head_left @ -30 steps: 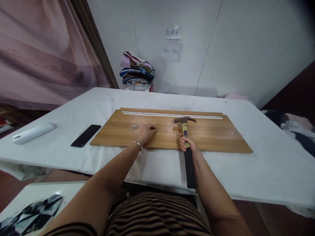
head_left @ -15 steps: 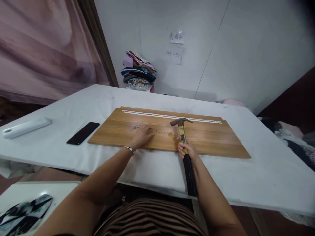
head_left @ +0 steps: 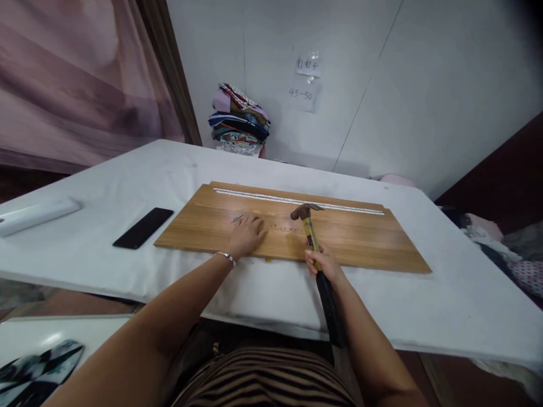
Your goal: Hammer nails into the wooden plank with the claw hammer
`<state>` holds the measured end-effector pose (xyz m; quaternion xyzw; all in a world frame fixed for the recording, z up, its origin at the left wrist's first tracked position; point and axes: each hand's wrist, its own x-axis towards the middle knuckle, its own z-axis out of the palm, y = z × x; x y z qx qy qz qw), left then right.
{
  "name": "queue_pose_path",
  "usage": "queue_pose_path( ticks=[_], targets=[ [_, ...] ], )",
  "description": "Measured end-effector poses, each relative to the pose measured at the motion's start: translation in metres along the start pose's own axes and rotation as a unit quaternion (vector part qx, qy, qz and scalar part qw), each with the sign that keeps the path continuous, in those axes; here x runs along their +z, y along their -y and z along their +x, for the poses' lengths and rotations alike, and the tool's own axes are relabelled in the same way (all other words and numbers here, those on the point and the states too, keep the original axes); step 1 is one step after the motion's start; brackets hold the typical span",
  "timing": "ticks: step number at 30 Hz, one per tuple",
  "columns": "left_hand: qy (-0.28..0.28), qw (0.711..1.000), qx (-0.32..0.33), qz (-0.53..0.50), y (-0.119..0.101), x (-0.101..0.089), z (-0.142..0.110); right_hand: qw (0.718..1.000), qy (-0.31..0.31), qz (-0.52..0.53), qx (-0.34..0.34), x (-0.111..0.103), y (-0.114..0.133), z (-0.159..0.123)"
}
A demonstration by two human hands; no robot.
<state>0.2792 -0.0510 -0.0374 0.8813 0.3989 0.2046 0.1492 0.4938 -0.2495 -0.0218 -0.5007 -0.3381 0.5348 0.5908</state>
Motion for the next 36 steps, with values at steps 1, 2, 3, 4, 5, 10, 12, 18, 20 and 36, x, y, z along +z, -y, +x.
queue_pose_path(
  ticks=[1, 2, 3, 4, 5, 10, 12, 18, 20, 36],
  targets=[
    [0.001, 1.000, 0.003, 0.002, 0.000, 0.000, 0.000, 1.000, 0.001, 0.010, 0.003, 0.007, 0.001, -0.001],
    [0.001, 1.000, 0.004, 0.004, 0.001, 0.001, 0.000, 1.000, 0.006, 0.015, 0.009, 0.013, 0.001, -0.002],
    [0.002, 1.000, 0.004, 0.007, 0.001, 0.001, 0.000, 1.000, 0.013, 0.014, 0.016, 0.019, 0.002, -0.002],
    [0.004, 1.000, 0.002, 0.009, 0.001, 0.002, 0.000, 1.000, 0.021, 0.006, 0.022, 0.025, 0.002, -0.002],
    [0.007, 1.000, 0.000, 0.011, 0.000, 0.002, 0.000, 0.999, 0.025, -0.005, 0.026, 0.030, 0.003, -0.001],
    [0.013, 0.999, -0.006, 0.035, -0.007, -0.002, -0.002, 0.998, -0.009, -0.056, 0.037, 0.051, 0.005, 0.001],
    [0.024, 0.998, -0.009, 0.056, -0.011, -0.005, -0.003, 0.997, -0.024, -0.065, 0.039, 0.057, 0.006, 0.000],
    [0.036, 0.996, -0.011, 0.076, -0.019, -0.010, -0.003, 0.994, -0.036, -0.093, 0.053, 0.063, 0.005, 0.000],
    [0.032, 0.997, -0.009, 0.071, -0.019, -0.010, -0.003, 0.993, -0.041, -0.094, 0.051, 0.065, 0.003, 0.001],
    [0.020, 0.998, 0.004, 0.057, -0.016, -0.005, -0.004, 0.991, -0.046, -0.121, 0.039, 0.073, 0.002, 0.003]
  ],
)
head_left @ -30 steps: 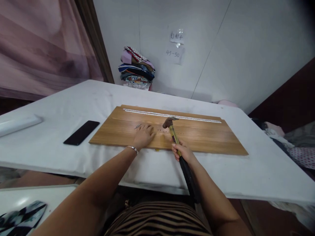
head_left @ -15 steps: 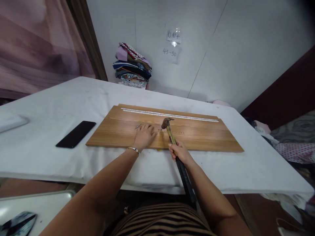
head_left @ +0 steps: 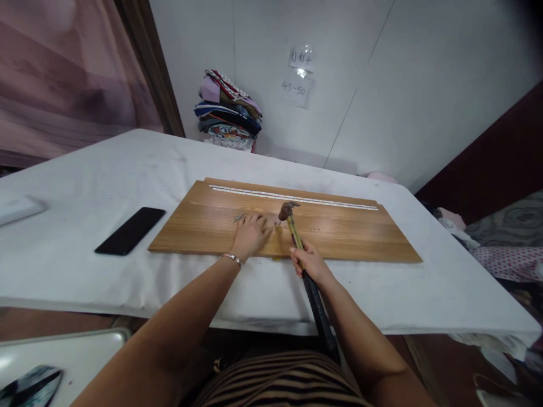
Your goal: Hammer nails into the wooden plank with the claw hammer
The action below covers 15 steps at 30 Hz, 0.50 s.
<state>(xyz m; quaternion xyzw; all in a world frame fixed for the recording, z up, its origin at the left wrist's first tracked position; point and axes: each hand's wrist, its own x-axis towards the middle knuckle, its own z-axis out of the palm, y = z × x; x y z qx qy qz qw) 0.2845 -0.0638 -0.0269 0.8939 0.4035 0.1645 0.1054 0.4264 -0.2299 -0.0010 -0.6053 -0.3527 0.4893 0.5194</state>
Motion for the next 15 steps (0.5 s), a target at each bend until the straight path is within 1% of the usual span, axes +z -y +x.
queue_pose_path(
  ticks=[6, 10, 15],
  targets=[
    [-0.001, 1.000, 0.002, -0.001, -0.0002, -0.0017, -0.0005, 1.000, 0.006, 0.009, 0.013, 0.0001, -0.0041, 0.0047],
    [0.001, 1.000, -0.006, -0.003, -0.0007, -0.0031, -0.0004, 1.000, 0.009, 0.014, 0.011, 0.0009, -0.0046, 0.0029],
    [0.004, 1.000, -0.007, -0.002, -0.0009, -0.0031, -0.0003, 1.000, -0.002, 0.024, 0.009, 0.0022, -0.0077, 0.0038]
  ],
)
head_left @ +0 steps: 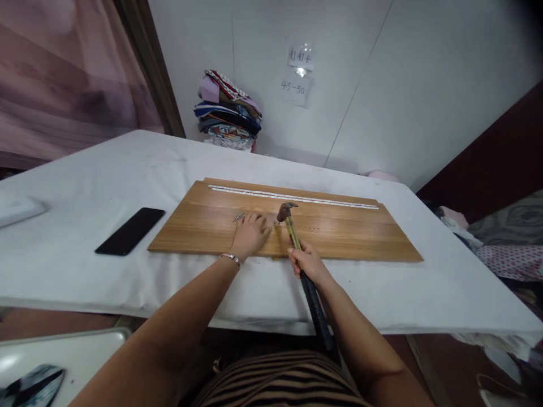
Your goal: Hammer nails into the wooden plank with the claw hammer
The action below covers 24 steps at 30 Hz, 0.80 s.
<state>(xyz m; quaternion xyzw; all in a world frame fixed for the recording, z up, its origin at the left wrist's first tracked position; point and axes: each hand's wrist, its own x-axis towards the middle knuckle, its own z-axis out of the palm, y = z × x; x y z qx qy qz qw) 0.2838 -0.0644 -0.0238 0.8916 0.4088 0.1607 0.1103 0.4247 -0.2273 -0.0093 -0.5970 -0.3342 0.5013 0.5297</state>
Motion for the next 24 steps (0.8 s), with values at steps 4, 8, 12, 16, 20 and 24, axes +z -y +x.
queue_pose_path(
  ticks=[4, 8, 12, 16, 20, 24],
  targets=[
    [0.002, 1.000, -0.003, 0.002, -0.0007, -0.0012, -0.0002, 1.000, 0.003, -0.007, 0.005, 0.0009, 0.0001, 0.0034],
    [0.007, 1.000, -0.005, 0.005, -0.0009, -0.0021, -0.0002, 1.000, 0.005, -0.004, -0.005, 0.0002, 0.0004, 0.0018],
    [0.005, 1.000, -0.005, 0.005, -0.0004, -0.0005, 0.0004, 1.000, -0.004, -0.012, -0.005, -0.0001, -0.0034, 0.0024],
    [0.002, 1.000, -0.005, 0.003, 0.0006, 0.0013, 0.0009, 1.000, -0.002, -0.020, 0.000, 0.0006, -0.0038, 0.0041],
    [0.001, 1.000, -0.003, 0.004, 0.0014, 0.0013, 0.0012, 1.000, -0.004, -0.011, -0.007, 0.0003, -0.0011, 0.0018],
    [-0.002, 1.000, -0.002, 0.004, 0.0012, 0.0008, 0.0012, 1.000, -0.009, -0.016, -0.002, 0.0001, -0.0015, 0.0018]
  ],
)
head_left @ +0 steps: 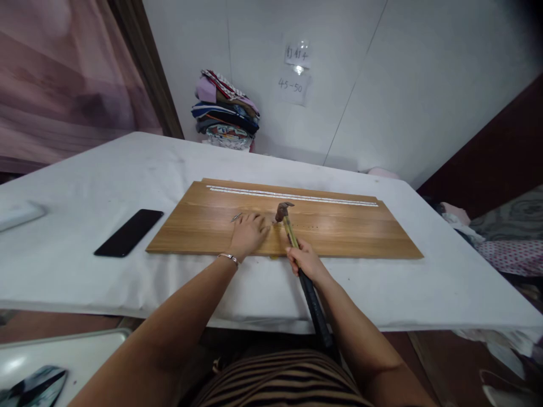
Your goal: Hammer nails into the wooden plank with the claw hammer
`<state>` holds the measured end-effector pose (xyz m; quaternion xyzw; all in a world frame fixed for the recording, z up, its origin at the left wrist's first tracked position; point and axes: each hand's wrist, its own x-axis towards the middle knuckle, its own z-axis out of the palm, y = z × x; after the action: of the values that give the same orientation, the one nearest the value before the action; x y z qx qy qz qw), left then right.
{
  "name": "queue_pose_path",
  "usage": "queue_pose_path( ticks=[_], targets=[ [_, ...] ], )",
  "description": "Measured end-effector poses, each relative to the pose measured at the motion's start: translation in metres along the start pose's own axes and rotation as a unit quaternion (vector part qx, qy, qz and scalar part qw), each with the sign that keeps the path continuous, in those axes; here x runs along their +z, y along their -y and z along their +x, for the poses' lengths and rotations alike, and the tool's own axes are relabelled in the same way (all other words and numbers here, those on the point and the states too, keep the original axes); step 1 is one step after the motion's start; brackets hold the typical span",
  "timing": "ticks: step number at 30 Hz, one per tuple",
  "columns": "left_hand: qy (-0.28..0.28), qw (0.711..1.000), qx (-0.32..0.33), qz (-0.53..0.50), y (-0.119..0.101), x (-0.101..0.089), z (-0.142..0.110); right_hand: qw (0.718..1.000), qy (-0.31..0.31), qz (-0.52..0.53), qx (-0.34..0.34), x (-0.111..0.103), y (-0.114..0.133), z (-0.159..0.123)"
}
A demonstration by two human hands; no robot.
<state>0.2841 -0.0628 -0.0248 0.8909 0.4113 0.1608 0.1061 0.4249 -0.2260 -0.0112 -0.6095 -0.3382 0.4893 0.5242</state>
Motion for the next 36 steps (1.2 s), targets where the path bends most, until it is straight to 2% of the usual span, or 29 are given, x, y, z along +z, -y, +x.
queue_pose_path(
  ticks=[32, 36],
  targets=[
    [-0.001, 1.000, -0.002, 0.007, 0.0004, -0.0001, -0.0003, 1.000, 0.007, -0.007, 0.002, 0.0006, 0.0039, 0.0014],
    [-0.003, 1.000, -0.003, -0.002, 0.0001, 0.0001, -0.0003, 1.000, 0.007, -0.015, 0.017, 0.0006, 0.0044, 0.0024]
  ],
)
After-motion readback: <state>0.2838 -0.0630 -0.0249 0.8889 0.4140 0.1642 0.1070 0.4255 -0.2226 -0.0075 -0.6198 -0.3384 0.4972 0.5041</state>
